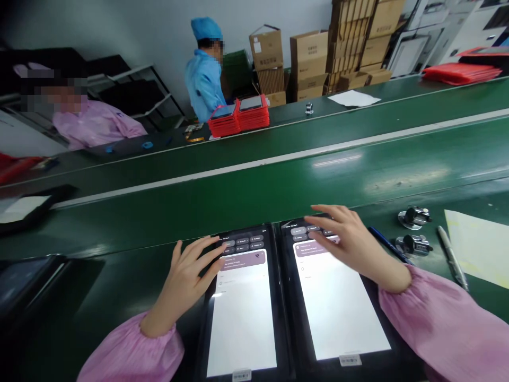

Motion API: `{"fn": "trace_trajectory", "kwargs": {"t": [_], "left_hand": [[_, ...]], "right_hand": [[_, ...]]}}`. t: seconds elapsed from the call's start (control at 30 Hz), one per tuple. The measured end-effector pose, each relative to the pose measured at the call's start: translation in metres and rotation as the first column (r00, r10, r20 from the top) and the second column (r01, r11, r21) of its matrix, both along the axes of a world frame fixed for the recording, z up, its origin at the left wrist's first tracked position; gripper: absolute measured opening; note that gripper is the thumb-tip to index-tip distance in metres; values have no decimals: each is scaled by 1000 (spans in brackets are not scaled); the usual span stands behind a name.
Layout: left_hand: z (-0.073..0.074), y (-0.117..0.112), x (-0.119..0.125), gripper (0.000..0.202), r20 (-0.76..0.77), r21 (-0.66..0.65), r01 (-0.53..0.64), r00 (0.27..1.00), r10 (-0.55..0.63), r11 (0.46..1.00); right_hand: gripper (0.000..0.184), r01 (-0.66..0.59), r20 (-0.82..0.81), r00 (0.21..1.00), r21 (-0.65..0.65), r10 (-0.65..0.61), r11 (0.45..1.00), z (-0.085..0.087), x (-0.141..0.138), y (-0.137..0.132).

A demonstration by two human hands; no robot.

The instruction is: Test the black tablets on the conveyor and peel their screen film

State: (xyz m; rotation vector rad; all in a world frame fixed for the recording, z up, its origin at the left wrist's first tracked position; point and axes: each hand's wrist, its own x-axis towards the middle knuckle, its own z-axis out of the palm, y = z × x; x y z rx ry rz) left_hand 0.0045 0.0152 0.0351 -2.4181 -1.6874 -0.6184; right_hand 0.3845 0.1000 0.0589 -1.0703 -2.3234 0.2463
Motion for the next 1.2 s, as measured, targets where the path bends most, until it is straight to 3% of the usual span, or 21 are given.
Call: {"fn": "trace_trajectory", "kwargs": {"t": [0.07, 0.17, 0.27, 0.33, 0.43, 0.57, 0.7, 0.83, 1.03, 1.2], "left_hand": [[0, -1, 0, 34, 9, -20, -9, 1000, 9, 1000], [-1, -1, 0, 34, 8, -22, -16, 1000, 16, 1000], [-1, 1, -1, 36, -5, -3, -14, 1000, 14, 1000], [0, 1, -2, 36, -4, 6, -6, 1000, 6, 1000], [7, -3, -1, 35, 44, 9, -8, 999, 7, 1000], [17, -3, 11, 35, 106, -17, 60, 993, -58, 998], [18, 14, 32, 41, 48, -32, 161, 986, -159, 986], [14, 29, 47, 46, 16, -48, 165, 986, -165, 985], [15, 15, 57, 31, 0, 12, 242, 970, -242, 970], [17, 10, 60, 29, 4, -51, 256, 967, -256, 965]], "right_hand": [[36, 110, -202, 970, -122, -134, 986, -5, 16, 0], [44, 185, -380, 860, -389, -340, 902, -21, 34, 2], [54, 138, -452, 756, -598, -474, 790, -37, 39, 6], [57, 75, -511, 680, -665, -526, 743, -42, 36, 7], [53, -36, -577, 631, -689, -518, 724, -43, 30, 8], [50, -92, -595, 661, -669, -457, 738, -44, 29, 7], [55, -122, -614, 661, -655, -432, 745, -49, 32, 5], [60, -176, -645, 639, -654, -419, 736, -51, 33, 3], [60, -225, -668, 615, -658, -419, 718, -46, 32, 0], [57, -194, -669, 599, -655, -440, 730, -50, 29, 0]]}}
